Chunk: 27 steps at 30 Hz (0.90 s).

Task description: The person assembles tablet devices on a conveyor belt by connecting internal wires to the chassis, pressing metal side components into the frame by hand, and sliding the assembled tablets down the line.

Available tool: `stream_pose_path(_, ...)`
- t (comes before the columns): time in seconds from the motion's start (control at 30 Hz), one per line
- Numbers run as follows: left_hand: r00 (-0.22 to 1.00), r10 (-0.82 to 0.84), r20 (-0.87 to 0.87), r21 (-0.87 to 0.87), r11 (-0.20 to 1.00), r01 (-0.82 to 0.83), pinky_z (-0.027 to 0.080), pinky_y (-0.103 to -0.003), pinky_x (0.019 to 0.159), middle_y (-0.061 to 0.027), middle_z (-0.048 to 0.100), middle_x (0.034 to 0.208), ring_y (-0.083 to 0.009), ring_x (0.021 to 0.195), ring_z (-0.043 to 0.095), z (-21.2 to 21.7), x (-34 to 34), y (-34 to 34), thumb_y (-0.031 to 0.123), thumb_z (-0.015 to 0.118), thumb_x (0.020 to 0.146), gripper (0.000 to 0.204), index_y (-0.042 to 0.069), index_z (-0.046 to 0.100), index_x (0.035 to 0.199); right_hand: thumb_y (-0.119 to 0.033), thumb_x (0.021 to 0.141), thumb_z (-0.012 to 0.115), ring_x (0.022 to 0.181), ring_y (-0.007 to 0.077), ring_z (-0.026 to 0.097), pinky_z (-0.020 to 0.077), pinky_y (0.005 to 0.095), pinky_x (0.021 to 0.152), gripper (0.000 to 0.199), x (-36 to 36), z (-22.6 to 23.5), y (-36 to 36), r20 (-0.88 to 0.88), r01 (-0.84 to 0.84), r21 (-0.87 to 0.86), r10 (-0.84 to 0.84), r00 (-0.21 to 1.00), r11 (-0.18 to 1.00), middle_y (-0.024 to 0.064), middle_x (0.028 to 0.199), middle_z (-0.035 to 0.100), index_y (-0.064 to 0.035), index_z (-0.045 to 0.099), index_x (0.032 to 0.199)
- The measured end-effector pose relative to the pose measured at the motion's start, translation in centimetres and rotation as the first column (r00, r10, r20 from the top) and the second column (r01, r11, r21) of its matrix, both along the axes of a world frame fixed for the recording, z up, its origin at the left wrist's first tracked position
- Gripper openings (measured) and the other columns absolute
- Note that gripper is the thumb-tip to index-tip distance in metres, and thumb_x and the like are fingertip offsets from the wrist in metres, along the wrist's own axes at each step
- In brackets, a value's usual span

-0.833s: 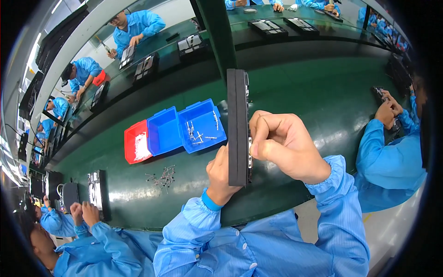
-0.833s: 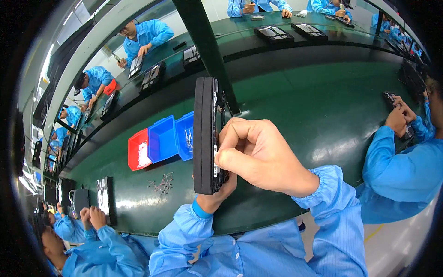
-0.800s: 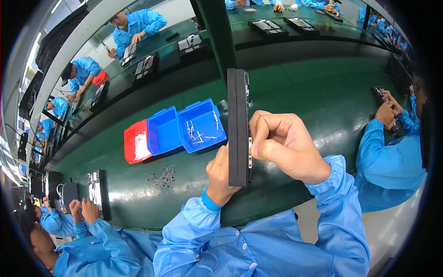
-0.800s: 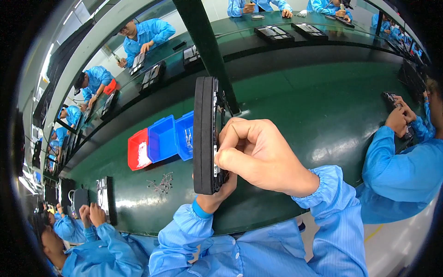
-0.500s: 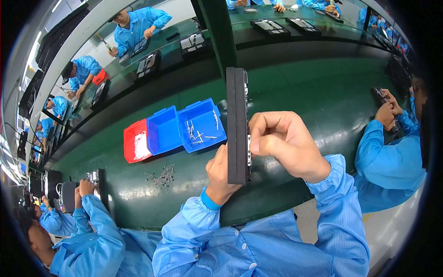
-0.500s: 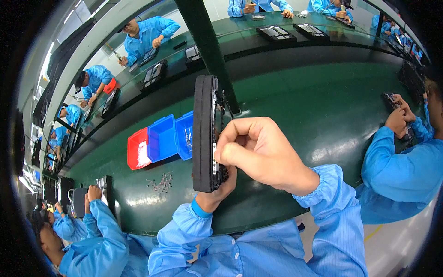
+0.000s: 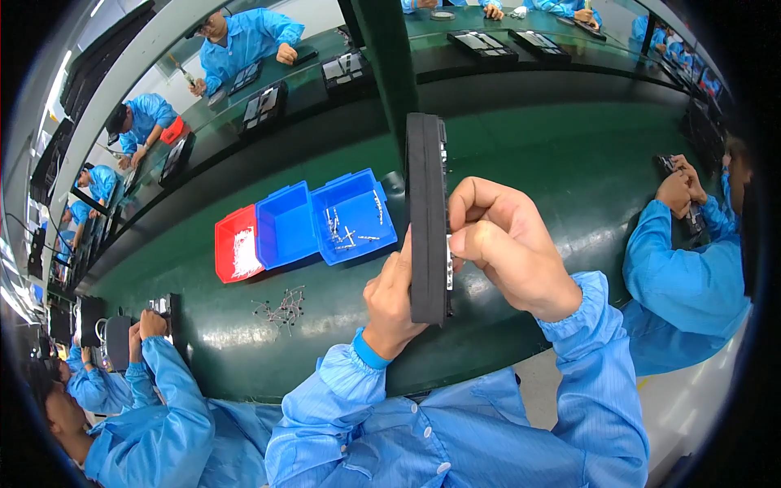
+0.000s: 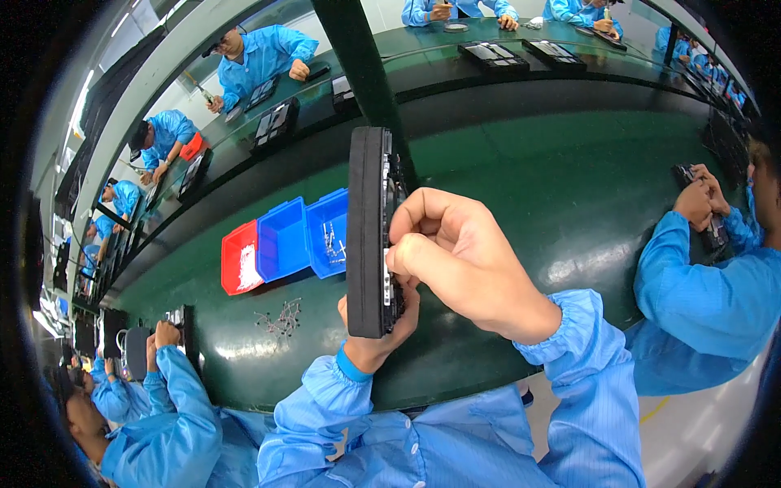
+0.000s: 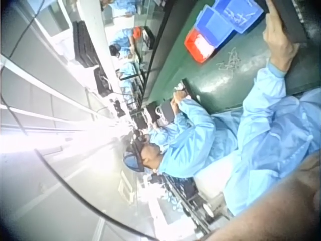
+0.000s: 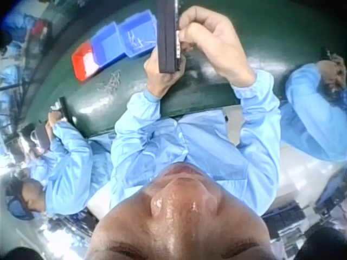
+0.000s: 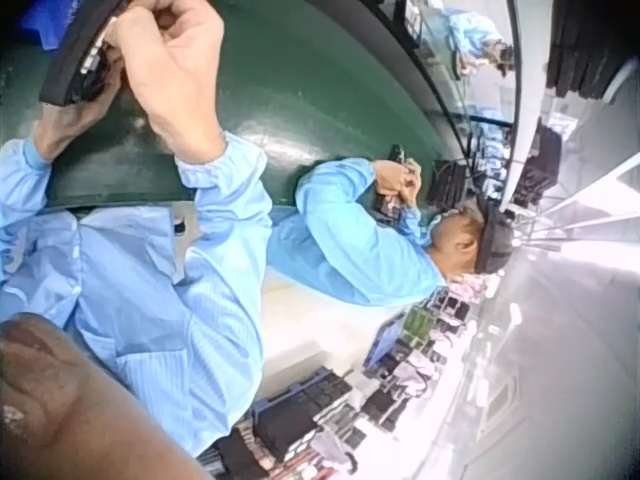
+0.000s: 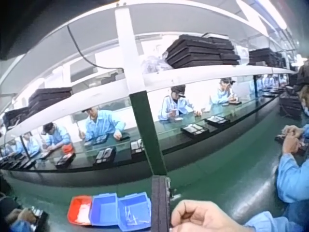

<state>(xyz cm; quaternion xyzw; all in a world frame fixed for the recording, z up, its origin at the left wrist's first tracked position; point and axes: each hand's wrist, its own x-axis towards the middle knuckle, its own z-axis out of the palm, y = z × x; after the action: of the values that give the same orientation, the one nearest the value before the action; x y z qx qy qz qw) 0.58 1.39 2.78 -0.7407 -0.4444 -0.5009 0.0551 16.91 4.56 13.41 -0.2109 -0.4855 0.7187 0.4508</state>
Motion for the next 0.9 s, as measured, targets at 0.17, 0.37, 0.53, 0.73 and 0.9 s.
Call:
stream_pose_path(0.17,0.992,-0.08,0.101,0.06,0.995,0.074,0.056,-0.032,0.059,-0.0153,0.069,0.101,-0.0252,0.073,0.068,-0.4,-0.3,0.5,-0.002,0.072,0.07,0.056,-0.007,0.059,0.124,0.004,0.081,0.063,0.087,0.0114,0.06,0.0519,0.0276,0.081,0.026,-0.5,-0.1,-0.3,-0.037,0.001,0.055,0.001,0.999,0.998,0.0067,0.096,0.059,0.0016,0.052,0.104)
stream_pose_path(0.37,0.996,-0.062,0.061,0.034,0.998,0.06,0.056,-0.032,0.06,-0.0176,0.068,0.105,-0.0254,0.074,0.068,-0.1,-0.4,0.3,0.0,0.072,0.072,0.057,-0.008,0.056,0.127,0.006,0.08,0.065,0.09,0.0115,0.059,0.0519,0.0286,0.084,0.033,-0.5,-0.1,-0.4,-0.014,0.026,0.118,-0.024,1.0,0.993,0.0066,0.097,0.057,0.0007,0.049,0.108)
stream_pose_path(0.53,0.999,-0.036,0.037,0.037,0.999,0.035,0.055,-0.031,0.059,-0.0167,0.068,0.1,-0.0228,0.072,0.068,0.0,-0.3,0.3,0.003,0.074,0.073,0.066,-0.01,0.051,0.133,0.006,0.079,0.065,0.089,0.0106,0.058,0.0518,0.028,0.083,0.032,-0.4,0.2,-0.7,-0.002,0.024,0.085,-0.023,1.0,0.996,0.0058,0.096,0.056,-0.0004,0.049,0.106)
stream_pose_path(0.73,0.995,-0.053,0.082,0.009,0.999,0.052,0.055,-0.031,0.056,-0.0118,0.068,0.087,-0.0203,0.065,0.067,-0.8,-0.3,0.4,0.009,0.079,0.073,0.072,-0.01,0.05,0.135,0.003,0.074,0.067,0.091,0.0111,0.053,0.0473,0.0288,0.083,0.039,-0.8,-1.1,-1.1,-0.044,0.052,0.182,-0.045,0.998,0.982,0.0048,0.1,0.051,-0.0017,0.047,0.107)
stream_pose_path(0.9,0.984,-0.087,0.155,-0.019,0.996,0.091,0.055,-0.03,0.056,-0.0118,0.068,0.087,-0.02,0.065,0.067,-1.1,-0.1,0.5,0.009,0.079,0.073,0.071,-0.01,0.05,0.135,0.004,0.075,0.067,0.093,0.0117,0.054,0.0476,0.0295,0.084,0.042,-0.6,-1.1,-1.1,-0.048,0.053,0.229,-0.043,0.998,0.972,0.0058,0.101,0.052,0.0002,0.046,0.111)
